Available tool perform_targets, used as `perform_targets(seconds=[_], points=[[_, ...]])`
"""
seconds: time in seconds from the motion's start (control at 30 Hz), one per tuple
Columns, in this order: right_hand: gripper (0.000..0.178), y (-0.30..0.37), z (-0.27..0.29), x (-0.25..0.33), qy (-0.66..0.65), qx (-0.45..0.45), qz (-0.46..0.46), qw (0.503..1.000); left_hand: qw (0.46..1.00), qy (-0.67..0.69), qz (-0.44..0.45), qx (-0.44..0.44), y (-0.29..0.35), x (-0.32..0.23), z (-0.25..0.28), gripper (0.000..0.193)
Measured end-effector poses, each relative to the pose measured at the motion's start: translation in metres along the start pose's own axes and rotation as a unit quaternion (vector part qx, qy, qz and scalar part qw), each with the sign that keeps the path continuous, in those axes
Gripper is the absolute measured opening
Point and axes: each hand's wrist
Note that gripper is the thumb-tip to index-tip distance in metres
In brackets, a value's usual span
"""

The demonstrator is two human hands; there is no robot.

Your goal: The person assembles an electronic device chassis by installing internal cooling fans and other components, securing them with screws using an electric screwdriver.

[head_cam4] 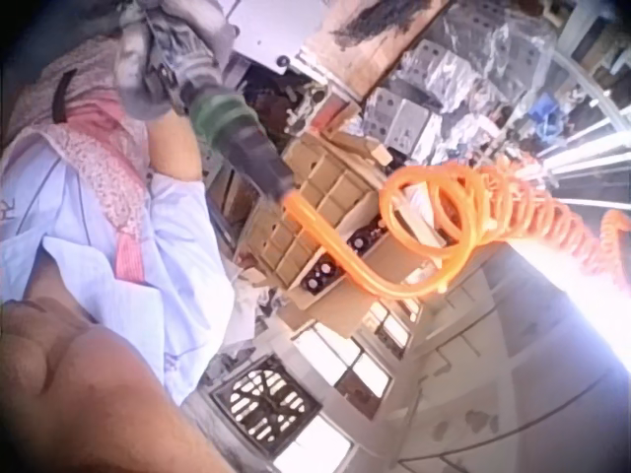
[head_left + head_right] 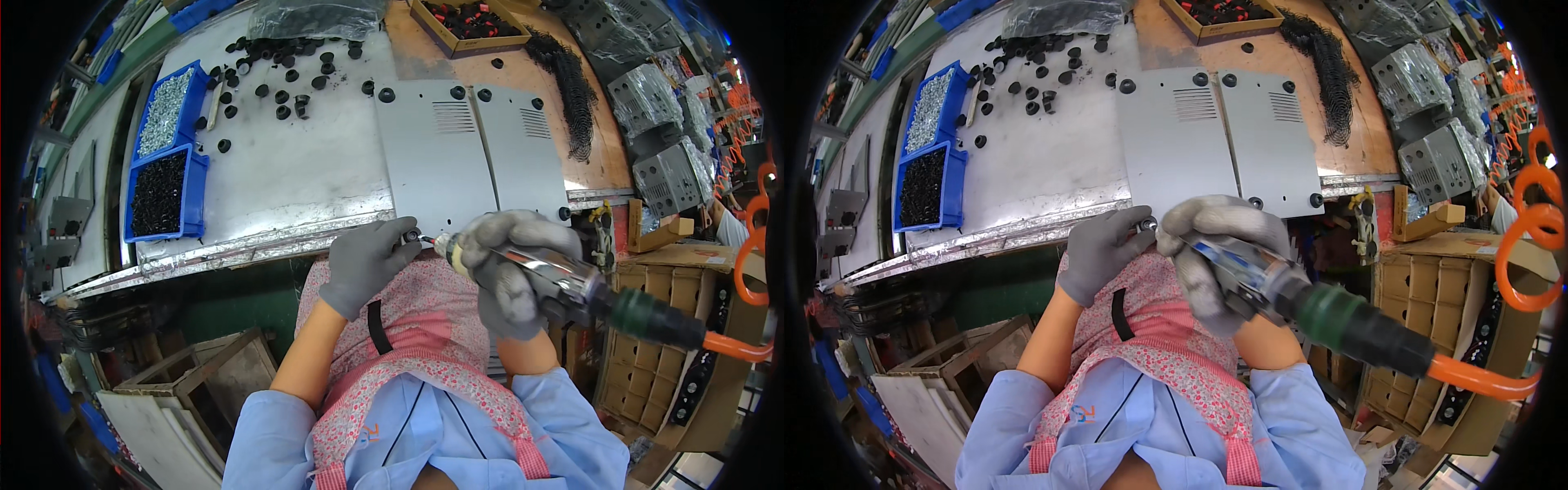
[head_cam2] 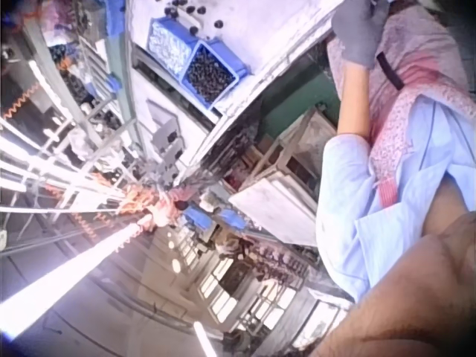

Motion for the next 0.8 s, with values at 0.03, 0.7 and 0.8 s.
perform_targets(seconds=[0.03, 0.7, 0.8], points=[[0.033, 0.001, 0.002, -0.007, 0.025, 0.011, -0.011, 1.0, 1.0, -0.003, -0.002, 0.002, 0.0, 0.0, 0.0, 0.026], [0.032, -0.005, -0.007, -0.029, 0.131, 0.042, -0.058, 0.989, 0.998, -0.054, 0.003, 0.008, -0.001, -0.002, 0.0, 0.03], [0.037, -0.009, -0.008, -0.016, 0.068, 0.028, -0.007, 0.997, 0.999, 0.023, 0.047, 0.001, 0.005, -0.005, -0.003, 0.032]])
Point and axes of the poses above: each hand's wrist, its own y-axis away from the middle knuckle, its own z-axis out of the back of the hand, x = y × z, and after that the axes turned 2 degrees about -y, right-handed
